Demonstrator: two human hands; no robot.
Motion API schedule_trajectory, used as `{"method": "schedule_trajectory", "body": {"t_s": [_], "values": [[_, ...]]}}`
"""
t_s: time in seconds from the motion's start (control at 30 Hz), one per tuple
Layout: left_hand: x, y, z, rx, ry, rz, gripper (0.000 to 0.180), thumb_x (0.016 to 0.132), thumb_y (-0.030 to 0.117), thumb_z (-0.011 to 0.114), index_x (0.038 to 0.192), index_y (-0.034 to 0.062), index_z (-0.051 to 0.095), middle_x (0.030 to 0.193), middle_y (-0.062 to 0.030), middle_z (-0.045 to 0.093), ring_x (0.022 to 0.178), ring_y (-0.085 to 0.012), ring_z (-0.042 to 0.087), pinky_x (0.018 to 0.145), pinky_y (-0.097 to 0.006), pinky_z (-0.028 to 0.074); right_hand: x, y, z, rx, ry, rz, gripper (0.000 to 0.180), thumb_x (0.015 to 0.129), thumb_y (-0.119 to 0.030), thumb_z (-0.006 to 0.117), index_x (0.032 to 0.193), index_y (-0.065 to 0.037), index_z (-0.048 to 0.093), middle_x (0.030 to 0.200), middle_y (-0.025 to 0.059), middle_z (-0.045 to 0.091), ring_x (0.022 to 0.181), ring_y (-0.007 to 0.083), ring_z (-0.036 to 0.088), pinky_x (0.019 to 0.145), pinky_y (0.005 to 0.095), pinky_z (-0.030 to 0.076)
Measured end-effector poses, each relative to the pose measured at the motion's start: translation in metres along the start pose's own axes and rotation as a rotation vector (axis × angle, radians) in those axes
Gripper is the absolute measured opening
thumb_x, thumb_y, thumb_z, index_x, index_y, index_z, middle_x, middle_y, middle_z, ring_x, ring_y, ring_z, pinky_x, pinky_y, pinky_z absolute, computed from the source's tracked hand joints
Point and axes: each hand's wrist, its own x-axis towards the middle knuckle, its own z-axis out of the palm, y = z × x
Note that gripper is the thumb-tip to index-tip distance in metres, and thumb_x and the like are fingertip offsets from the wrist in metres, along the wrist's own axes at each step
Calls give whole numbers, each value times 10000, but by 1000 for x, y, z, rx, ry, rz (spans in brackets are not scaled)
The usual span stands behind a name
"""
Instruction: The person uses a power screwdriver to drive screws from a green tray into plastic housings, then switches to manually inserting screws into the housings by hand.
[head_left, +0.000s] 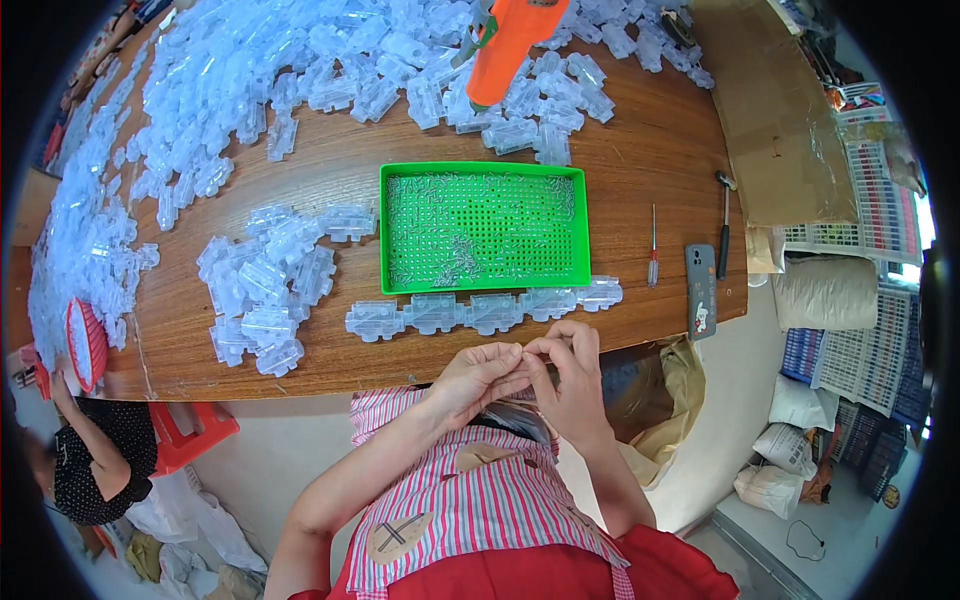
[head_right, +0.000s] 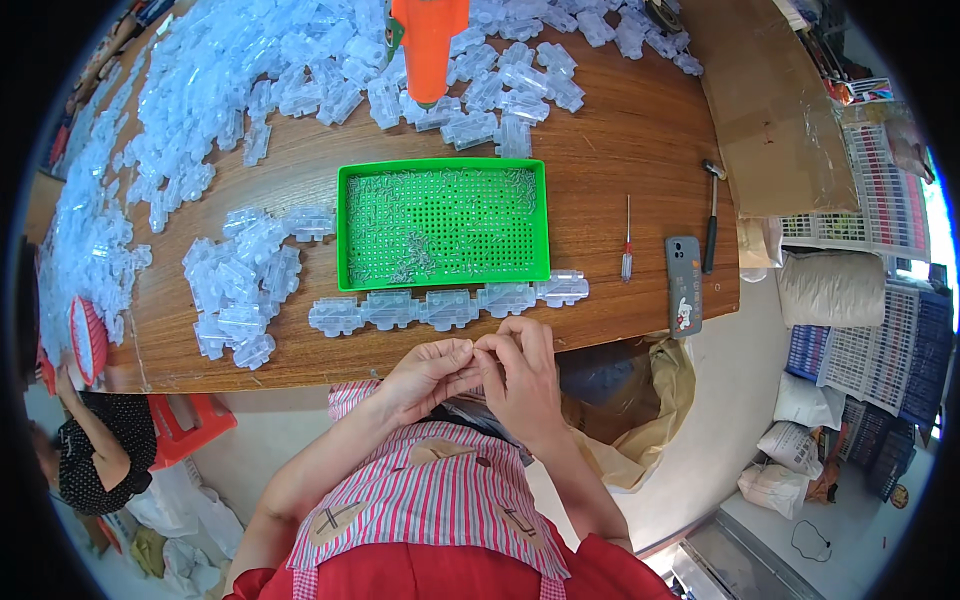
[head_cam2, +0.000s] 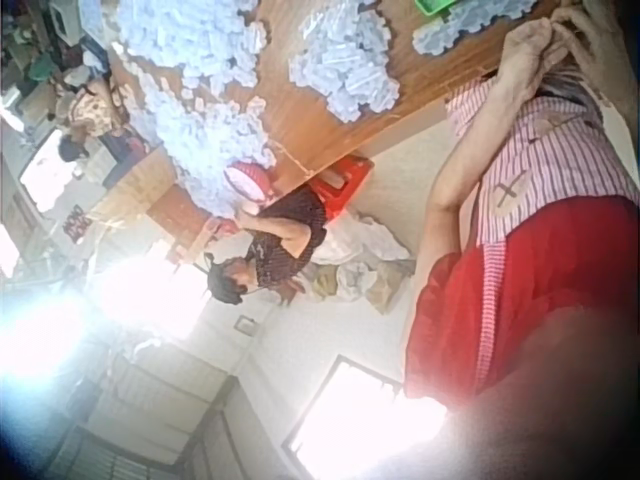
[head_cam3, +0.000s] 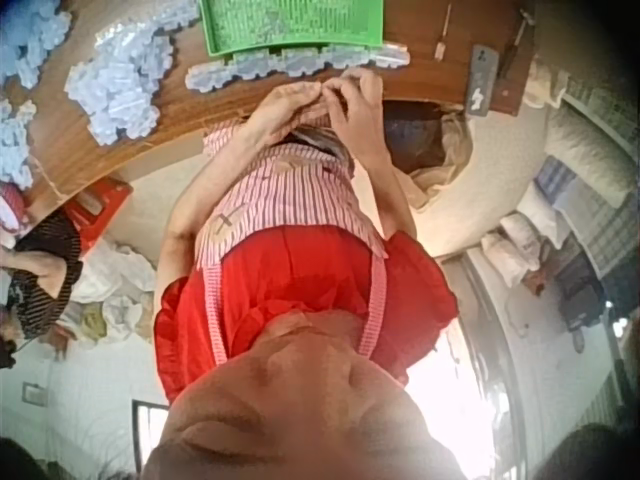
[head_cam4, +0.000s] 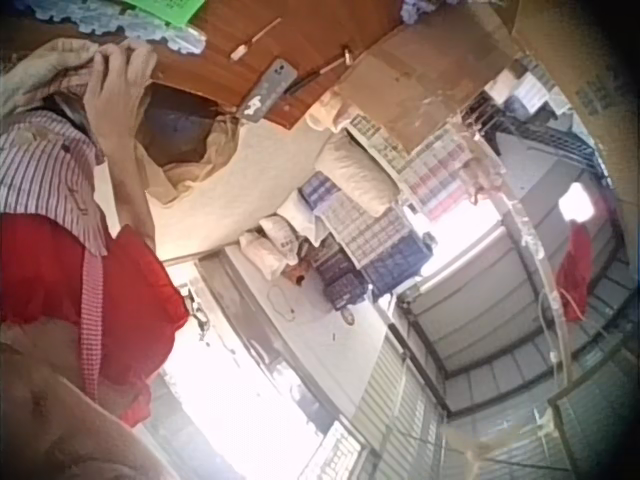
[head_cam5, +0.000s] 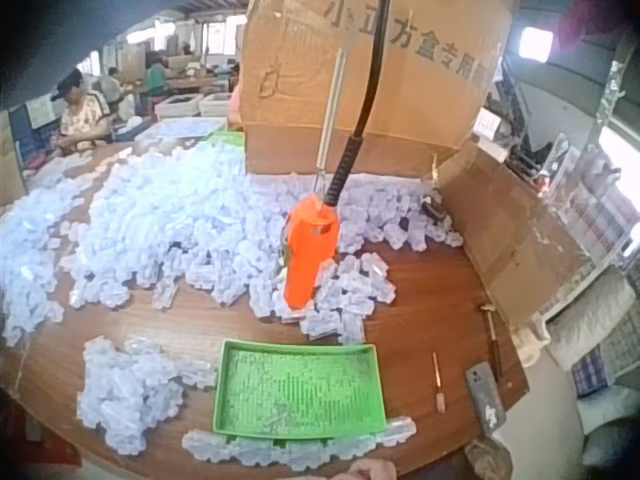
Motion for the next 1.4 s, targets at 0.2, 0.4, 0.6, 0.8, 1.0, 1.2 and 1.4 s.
{"method": "schedule_trajectory", "body": {"t_s": [0.2, 0.4, 0.6, 0.8, 1.0, 1.2, 1.4], "values": [[-2, 1, 6, 124, 99, 47, 243, 990, 225, 569, 1079, 11, 642, 1031, -92, 691, 940, -153, 672, 874, -276, 562, 5, 8, 4, -28, -82, -10, 128, 862, -70, 617, 969, -16, 571, 1051, 161, 485, 1011, 345, 487, 883, 420, 420], [-5, 9, 9, 93, 215, 35, 394, 974, 343, 579, 1105, -25, 636, 1048, -139, 687, 984, -192, 672, 880, -304, 571, 21, 22, 22, 110, 51, 96, 98, 918, -66, 565, 996, -9, 547, 1085, 186, 464, 1048, 347, 460, 922, 434, 388], [-1, 11, 9, 76, 245, 10, 560, 965, 488, 520, 1117, -43, 611, 1056, -162, 671, 978, -208, 668, 892, -323, 568, 25, 35, 36, -110, 103, -55, 136, 888, -81, 620, 998, -26, 560, 1090, 165, 453, 1031, 343, 437, 912, 455, 363], [-1, 11, 9, 62, 255, 15, 559, 969, 478, 520, 1114, -55, 600, 1055, -165, 668, 974, -209, 667, 895, -328, 568, 26, 35, 35, -90, 85, -53, 130, 862, -80, 645, 979, -54, 595, 1079, 149, 460, 996, 329, 441, 895, 447, 362], [-2, 11, 10, 42, 225, 23, 549, 967, 468, 524, 1127, -54, 586, 1080, -176, 663, 1004, -219, 664, 912, -337, 565, 27, 29, 19, -21, 37, -71, 162, 837, -35, 653, 997, -61, 644, 1051, 128, 483, 958, 309, 458, 856, 414, 390], [-9, 18, 16, -73, 90, 9, 701, 992, 554, 386, 1259, -80, 519, 1199, -192, 624, 1084, -238, 635, 979, -347, 522, 20, 8, 4, -42, 141, -39, 156, 847, -33, 651, 1000, -56, 659, 1055, 127, 482, 980, 299, 465, 826, 392, 413], [-12, 26, 13, -272, -192, -15, 812, 987, 623, 270, 1382, -70, 421, 1321, -194, 559, 1153, -238, 602, 999, -352, 502, 5, -16, -3, 0, -63, -91, 137, 793, -101, 712, 928, -97, 694, 999, 77, 533, 912, 265, 502, 781, 367, 428]]}}
